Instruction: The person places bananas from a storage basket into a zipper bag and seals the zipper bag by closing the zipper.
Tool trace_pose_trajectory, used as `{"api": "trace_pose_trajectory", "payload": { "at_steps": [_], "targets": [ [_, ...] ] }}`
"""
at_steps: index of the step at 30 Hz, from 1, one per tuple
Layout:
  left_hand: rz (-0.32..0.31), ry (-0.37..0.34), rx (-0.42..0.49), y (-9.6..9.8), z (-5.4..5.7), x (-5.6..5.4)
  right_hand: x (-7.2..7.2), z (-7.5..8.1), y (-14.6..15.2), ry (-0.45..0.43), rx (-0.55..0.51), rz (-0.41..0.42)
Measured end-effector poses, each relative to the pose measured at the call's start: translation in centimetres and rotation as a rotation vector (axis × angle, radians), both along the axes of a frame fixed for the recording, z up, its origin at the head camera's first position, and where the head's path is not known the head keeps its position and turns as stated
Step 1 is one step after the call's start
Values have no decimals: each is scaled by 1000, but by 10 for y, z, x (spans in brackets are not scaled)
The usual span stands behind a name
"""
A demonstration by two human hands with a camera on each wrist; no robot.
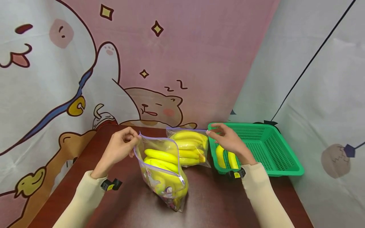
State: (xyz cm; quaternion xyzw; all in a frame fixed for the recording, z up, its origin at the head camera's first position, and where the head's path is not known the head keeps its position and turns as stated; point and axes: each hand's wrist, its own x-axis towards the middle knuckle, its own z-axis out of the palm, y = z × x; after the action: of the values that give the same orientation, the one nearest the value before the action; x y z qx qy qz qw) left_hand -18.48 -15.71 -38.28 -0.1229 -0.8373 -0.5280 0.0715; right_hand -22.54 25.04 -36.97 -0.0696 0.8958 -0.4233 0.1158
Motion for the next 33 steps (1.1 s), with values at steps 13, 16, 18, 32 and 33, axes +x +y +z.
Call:
{"api": "trace_pose_trajectory", "payload": {
  "at_steps": [13, 16, 18, 32, 33],
  "targets": [
    [-5, -8, 17, -1, -2, -1, -42, -37, 60, -216, 25, -160],
    [-9, -5, 14, -2, -2, -1, -46, -46, 72, -295, 31, -205],
    [-12, -4, 15, -2, -2, -1, -47, -51, 78, -343, 32, -241],
    [-25, 4, 18, -1, -3, -3, -60, -95, 108, -487, 50, -421],
    [-26, 4, 20, 0, -4, -3, -60, -97, 109, -493, 54, -416]
  ]
}}
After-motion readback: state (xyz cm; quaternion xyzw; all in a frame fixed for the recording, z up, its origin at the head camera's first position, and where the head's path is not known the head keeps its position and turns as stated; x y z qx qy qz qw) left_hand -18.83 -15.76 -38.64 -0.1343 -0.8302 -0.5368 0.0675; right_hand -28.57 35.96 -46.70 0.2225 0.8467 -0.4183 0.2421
